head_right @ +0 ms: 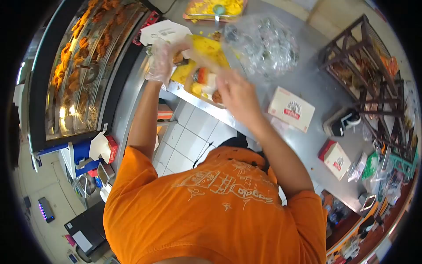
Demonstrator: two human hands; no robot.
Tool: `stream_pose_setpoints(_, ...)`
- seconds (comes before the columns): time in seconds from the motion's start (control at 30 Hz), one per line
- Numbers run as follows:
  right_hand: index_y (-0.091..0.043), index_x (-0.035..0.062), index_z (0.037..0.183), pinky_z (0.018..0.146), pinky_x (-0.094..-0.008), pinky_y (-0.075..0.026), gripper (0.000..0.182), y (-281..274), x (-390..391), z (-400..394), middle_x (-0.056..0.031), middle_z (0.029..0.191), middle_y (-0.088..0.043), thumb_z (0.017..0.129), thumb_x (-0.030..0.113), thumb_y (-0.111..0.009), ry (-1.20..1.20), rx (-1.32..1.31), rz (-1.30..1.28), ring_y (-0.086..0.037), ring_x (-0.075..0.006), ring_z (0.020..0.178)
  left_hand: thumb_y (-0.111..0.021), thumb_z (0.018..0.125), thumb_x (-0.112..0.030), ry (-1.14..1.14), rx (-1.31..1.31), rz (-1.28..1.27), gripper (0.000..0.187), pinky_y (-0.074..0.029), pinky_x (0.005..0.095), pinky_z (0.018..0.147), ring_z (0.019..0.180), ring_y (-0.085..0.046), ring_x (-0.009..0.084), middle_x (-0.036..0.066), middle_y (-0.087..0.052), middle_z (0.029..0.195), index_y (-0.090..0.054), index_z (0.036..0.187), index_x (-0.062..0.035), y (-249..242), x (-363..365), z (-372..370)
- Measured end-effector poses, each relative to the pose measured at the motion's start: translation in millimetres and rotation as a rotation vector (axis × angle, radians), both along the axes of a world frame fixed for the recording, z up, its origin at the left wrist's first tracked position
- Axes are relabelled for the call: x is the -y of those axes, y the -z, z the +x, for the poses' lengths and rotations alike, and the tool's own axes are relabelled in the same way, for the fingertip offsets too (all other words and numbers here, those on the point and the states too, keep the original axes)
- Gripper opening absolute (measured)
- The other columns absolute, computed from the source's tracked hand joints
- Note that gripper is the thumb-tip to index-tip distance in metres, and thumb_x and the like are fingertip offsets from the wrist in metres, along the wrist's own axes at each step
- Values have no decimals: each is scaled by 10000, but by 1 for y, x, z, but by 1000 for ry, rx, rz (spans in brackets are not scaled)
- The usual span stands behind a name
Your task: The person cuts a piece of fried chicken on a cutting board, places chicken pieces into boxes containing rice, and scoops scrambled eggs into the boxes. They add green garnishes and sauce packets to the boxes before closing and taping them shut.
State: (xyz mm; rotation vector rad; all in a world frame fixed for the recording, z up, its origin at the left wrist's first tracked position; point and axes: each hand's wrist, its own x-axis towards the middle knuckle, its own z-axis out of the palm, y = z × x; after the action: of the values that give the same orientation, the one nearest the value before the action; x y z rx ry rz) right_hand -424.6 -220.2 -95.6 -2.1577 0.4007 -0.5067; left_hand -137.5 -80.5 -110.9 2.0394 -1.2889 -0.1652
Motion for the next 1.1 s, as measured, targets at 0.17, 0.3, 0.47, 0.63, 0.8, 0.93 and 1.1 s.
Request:
stream_pose_setpoints(0.17,-599,-31,1216,1021,-522,-365,340,65,-46,-21,-195,1189,-612,928,142,-653,9,-28,-118,-543,-378,1138,-737,882,-349,166,47,373,497,-467,444,1010,1191,-584,384,214,-643,1189,-600,1275,-77,26,-29,-49)
stream_pose_setpoints(0.3,-337,-97,1461,1166,-591,-213,676,109,-73,-32,-366,1505,-299,927,161,-662,295,-19,31,-221,-536,1437,-810,820,-347,-38,-91,-10,749,-402,424,1115,1334,-483,397,272,-528,1376,-486,1405,-10,79,-30,-87)
stream_pose_setpoints(0.47,-421,-66,1416,1029,-357,-448,683,70,-39,3,-229,1327,-588,930,317,-709,346,-80,1001,-575,-295,1240,-619,943,-410,-232,-473,287,708,-378,370,1140,1330,-495,413,290,-492,1438,-431,1443,54,58,-11,-75)
stream_pose_setpoints(0.63,-566,2,1264,852,-324,-501,564,62,11,6,-106,1149,-648,917,428,-694,300,-316,1124,-609,-177,999,-480,1005,-470,-79,-512,503,487,-485,451,849,925,-661,356,233,-685,992,-642,1066,-14,10,-3,-51)
stream_pose_setpoints(0.8,-467,-41,1390,959,-380,-462,680,49,17,1,-178,1243,-609,959,467,-601,176,-381,1049,-597,-283,1074,-441,1020,-471,79,-500,694,537,-482,442,783,905,-643,324,269,-639,1048,-571,1107,42,-14,-7,-58)
stream_pose_setpoints(0.93,-314,-99,1492,1068,-475,-357,767,143,-36,6,-260,1394,-464,985,428,-547,407,-440,269,-484,-385,1211,-422,1025,-367,-147,-418,548,735,-444,483,1013,1295,-506,481,401,-423,1423,-196,1482,163,63,-23,-90)
stream_pose_setpoints(1.1,-291,61,1567,1147,-623,-200,854,85,-28,-16,-260,1608,-197,924,515,-621,13,-288,-437,-196,-509,1449,-525,947,-564,218,451,285,864,-195,599,1181,1507,-136,483,283,-134,1636,-229,1586,-63,75,-39,-89)
